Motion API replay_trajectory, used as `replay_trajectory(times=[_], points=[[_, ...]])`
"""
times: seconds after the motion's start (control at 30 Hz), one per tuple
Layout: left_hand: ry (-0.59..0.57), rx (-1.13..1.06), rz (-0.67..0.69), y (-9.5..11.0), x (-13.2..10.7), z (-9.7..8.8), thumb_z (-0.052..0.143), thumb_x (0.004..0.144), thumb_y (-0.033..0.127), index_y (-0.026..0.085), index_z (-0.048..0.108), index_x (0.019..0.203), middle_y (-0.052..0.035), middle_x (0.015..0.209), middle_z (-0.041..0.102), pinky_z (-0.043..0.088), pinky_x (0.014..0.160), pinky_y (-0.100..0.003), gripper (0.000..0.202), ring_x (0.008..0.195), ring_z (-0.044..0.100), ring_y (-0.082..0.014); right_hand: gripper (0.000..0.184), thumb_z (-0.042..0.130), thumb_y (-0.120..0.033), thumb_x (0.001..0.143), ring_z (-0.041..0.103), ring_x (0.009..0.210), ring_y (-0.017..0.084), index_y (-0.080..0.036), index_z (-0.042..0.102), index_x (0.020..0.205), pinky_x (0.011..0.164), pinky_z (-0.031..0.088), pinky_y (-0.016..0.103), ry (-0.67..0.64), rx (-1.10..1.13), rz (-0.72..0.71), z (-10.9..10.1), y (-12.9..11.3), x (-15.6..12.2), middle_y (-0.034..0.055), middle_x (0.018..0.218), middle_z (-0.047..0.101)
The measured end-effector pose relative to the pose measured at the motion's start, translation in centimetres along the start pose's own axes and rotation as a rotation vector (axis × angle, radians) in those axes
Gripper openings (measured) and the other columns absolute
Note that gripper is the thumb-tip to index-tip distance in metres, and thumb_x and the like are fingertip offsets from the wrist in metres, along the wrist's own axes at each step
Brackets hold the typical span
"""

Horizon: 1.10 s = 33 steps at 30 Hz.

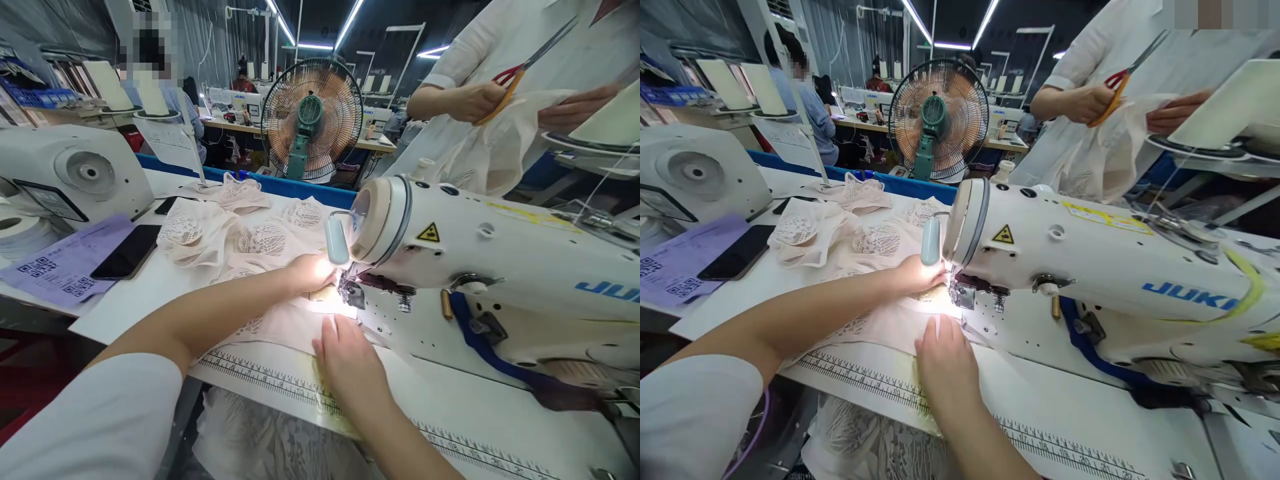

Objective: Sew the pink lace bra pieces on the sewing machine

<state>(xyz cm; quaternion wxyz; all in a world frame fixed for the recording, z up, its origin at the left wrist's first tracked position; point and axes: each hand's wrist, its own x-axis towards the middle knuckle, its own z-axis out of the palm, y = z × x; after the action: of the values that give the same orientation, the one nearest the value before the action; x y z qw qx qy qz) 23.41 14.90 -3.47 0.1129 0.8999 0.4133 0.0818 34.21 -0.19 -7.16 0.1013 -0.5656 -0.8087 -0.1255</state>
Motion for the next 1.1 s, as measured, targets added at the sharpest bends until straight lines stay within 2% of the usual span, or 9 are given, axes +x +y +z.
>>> replay_trajectory(times=[0.13, 0.23, 0.3, 0.37, 0.43, 0.5, 0.6, 0.77, 1.1], points=[[0.015, -0.027, -0.124, -0.5, 1.6, 0.1, 0.044, 0.089, 0.031, 0.017, 0.058, 0.103, -0.0065, 0.095, 0.067, 0.049, 0.07, -0.03, 0.024, 0.082, 0.064, -0.0218, 0.03, 0.045, -0.016, 0.088, 0.056, 0.105, 0.029, -0.009, 0.057, 0.115, 0.083, 0.049, 0.039, -0.044, 0.083, -0.104, 1.0, 0.1, 0.7, 0.0207, 0.119, 0.058], [0.02, -0.042, -0.151, -0.2, 0.7, -1.1, 0.044, 0.089, 0.027, 0.017, 0.058, 0.103, -0.0056, 0.088, 0.067, 0.049, 0.063, -0.028, 0.023, 0.073, 0.063, -0.0195, 0.034, 0.047, -0.019, 0.088, 0.051, 0.119, 0.029, -0.01, 0.055, 0.121, 0.095, 0.047, 0.04, -0.086, 0.134, -0.178, 1.1, 1.3, 1.9, 0.0185, 0.131, 0.053], [0.007, -0.031, -0.023, 0.0, -1.0, -1.9, 0.042, 0.09, 0.026, 0.017, 0.06, 0.099, -0.0061, 0.088, 0.067, 0.049, 0.065, -0.029, 0.022, 0.074, 0.063, -0.0194, 0.035, 0.05, -0.02, 0.087, 0.05, 0.122, 0.027, -0.011, 0.055, 0.121, 0.097, 0.046, 0.038, -0.104, 0.164, -0.217, 0.9, 2.2, 2.6, 0.0159, 0.133, 0.053], [-0.05, -0.027, 0.207, -0.1, -3.1, -2.0, 0.044, 0.091, 0.025, 0.018, 0.063, 0.093, -0.0051, 0.091, 0.067, 0.049, 0.072, -0.028, 0.02, 0.08, 0.063, -0.0185, 0.034, 0.052, -0.021, 0.087, 0.053, 0.119, 0.026, -0.012, 0.057, 0.119, 0.097, 0.047, 0.037, -0.111, 0.19, -0.239, 0.7, 2.9, 3.0, 0.0141, 0.13, 0.056], [-0.065, -0.03, 0.406, -0.5, -4.9, -1.3, 0.048, 0.09, 0.026, 0.019, 0.063, 0.096, -0.0055, 0.101, 0.068, 0.048, 0.081, -0.029, 0.018, 0.092, 0.062, -0.0186, 0.032, 0.051, -0.02, 0.087, 0.054, 0.118, 0.025, -0.013, 0.058, 0.118, 0.097, 0.047, 0.038, -0.109, 0.208, -0.244, 0.7, 3.3, 2.7, 0.0135, 0.127, 0.059], [-0.002, -0.014, 0.477, -1.0, -6.1, -0.1, 0.05, 0.09, 0.026, 0.017, 0.061, 0.106, -0.0087, 0.112, 0.066, 0.046, 0.089, -0.031, 0.021, 0.104, 0.059, -0.0203, 0.033, 0.047, -0.019, 0.089, 0.053, 0.12, 0.026, -0.011, 0.057, 0.119, 0.097, 0.048, 0.039, -0.088, 0.213, -0.24, 0.8, 3.3, 1.9, 0.0147, 0.128, 0.058], [0.075, 0.057, 0.469, -1.2, -6.5, 1.3, 0.049, 0.09, 0.023, 0.015, 0.06, 0.108, -0.0121, 0.118, 0.063, 0.045, 0.091, -0.034, 0.023, 0.109, 0.057, -0.0224, 0.035, 0.041, -0.02, 0.091, 0.053, 0.12, 0.027, -0.007, 0.056, 0.121, 0.095, 0.05, 0.04, 0.004, 0.187, -0.243, 1.4, 3.2, -0.1, 0.017, 0.129, 0.057], [0.037, 0.159, 0.462, -0.6, -5.5, 1.3, 0.048, 0.09, 0.023, 0.012, 0.063, 0.097, -0.0106, 0.111, 0.065, 0.048, 0.076, -0.034, 0.02, 0.097, 0.06, -0.0228, 0.038, 0.033, -0.026, 0.096, 0.056, 0.117, 0.027, -0.006, 0.058, 0.117, 0.094, 0.051, 0.041, 0.168, 0.104, -0.234, 1.7, 3.2, -2.7, 0.0166, 0.124, 0.062], [0.108, 0.178, 0.412, -0.2, -4.6, 2.2, 0.048, 0.091, 0.024, 0.011, 0.065, 0.1, -0.0122, 0.115, 0.065, 0.048, 0.085, -0.036, 0.023, 0.103, 0.059, -0.0241, 0.048, 0.025, -0.032, 0.099, 0.06, 0.11, 0.025, -0.005, 0.063, 0.111, 0.093, 0.048, 0.038, 0.231, 0.002, -0.219, 1.0, 3.6, -2.7, 0.0143, 0.118, 0.066]])
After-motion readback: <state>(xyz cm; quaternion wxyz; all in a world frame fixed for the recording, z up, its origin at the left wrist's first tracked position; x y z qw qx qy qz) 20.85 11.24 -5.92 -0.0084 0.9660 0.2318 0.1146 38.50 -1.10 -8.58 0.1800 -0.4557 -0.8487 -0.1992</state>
